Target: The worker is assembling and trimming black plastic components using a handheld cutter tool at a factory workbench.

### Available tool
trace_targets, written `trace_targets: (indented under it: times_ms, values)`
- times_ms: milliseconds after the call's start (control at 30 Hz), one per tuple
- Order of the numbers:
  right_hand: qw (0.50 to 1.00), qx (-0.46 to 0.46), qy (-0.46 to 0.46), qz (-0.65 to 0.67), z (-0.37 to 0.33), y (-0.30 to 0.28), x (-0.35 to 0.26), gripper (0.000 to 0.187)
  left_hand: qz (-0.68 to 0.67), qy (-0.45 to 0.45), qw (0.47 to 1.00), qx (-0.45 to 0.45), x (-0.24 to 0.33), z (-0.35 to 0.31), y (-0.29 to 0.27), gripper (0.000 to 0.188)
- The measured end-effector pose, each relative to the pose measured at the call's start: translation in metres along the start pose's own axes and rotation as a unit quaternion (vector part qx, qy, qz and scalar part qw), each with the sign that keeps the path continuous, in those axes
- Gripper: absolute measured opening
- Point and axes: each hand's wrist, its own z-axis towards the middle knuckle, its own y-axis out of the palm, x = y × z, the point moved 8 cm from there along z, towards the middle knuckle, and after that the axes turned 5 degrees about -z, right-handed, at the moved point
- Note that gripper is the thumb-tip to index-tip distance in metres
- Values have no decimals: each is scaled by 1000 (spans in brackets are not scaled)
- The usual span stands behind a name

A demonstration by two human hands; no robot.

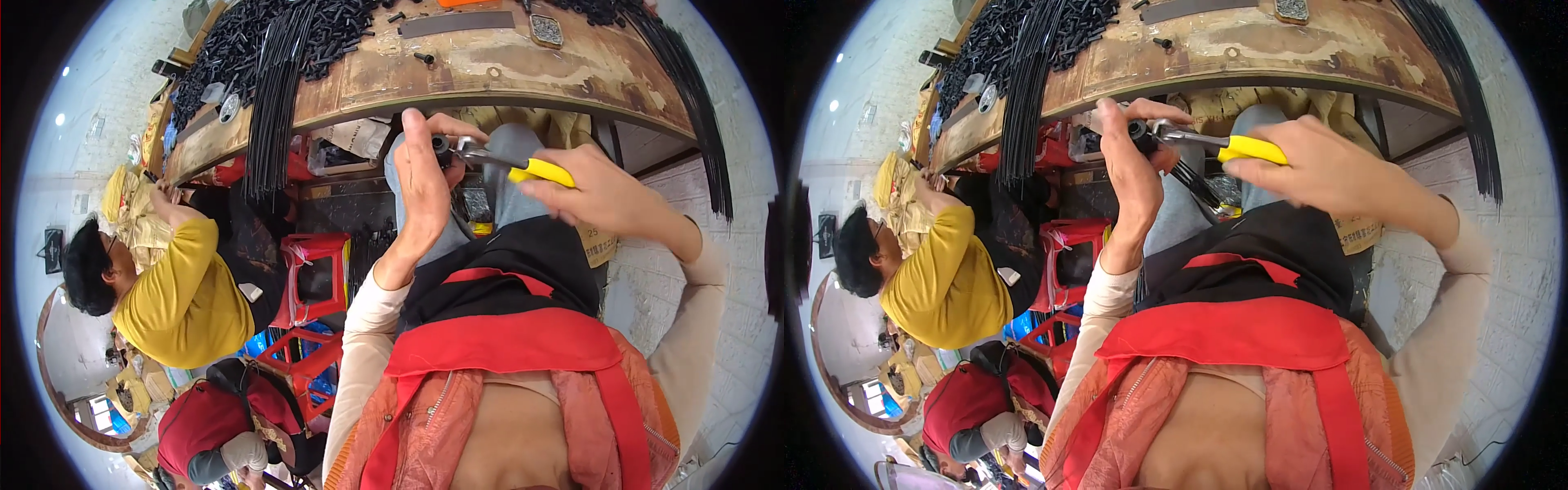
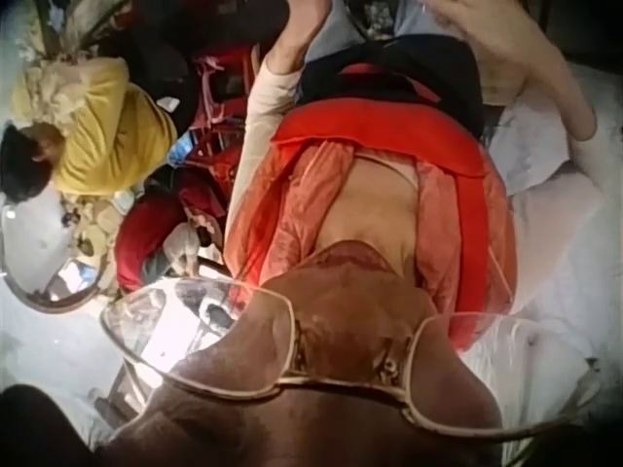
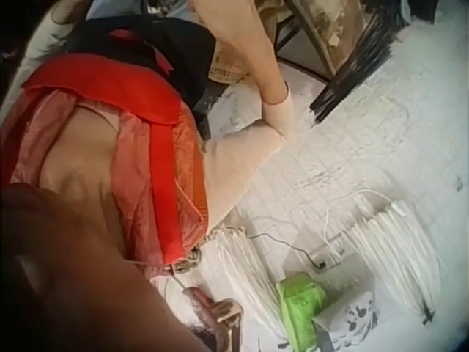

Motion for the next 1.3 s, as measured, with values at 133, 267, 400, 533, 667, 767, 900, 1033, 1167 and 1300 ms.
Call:
trace_targets:
  times_ms: [133,267,400,533,667,767,900,1033,1167,1300]
  values:
    - [791,-211,196,540,-15,103,9,42,20,-16,999,27,-14,5,-4,72]
    - [798,-184,214,532,-17,102,13,45,-5,-4,1000,12,-15,7,-6,69]
    - [828,-192,206,485,-7,81,14,46,-36,-55,996,64,-23,8,-10,60]
    - [802,-209,211,518,-10,67,11,45,-26,-61,997,35,-22,8,-6,59]
    - [786,-241,246,513,-12,51,4,46,-43,-77,996,34,-21,6,-2,59]
    - [794,-284,243,480,-13,52,6,45,-44,-78,996,23,-25,8,-1,59]
    - [766,-283,232,528,-16,68,9,42,-32,-84,996,18,-32,12,2,59]
    - [744,-284,301,524,-19,73,16,39,-45,-75,996,6,-35,15,-1,64]
    - [915,-167,209,301,0,54,40,29,-82,-92,991,-57,-44,38,-3,63]
    - [981,174,32,79,28,1,96,20,-190,17,982,4,-16,56,-23,58]
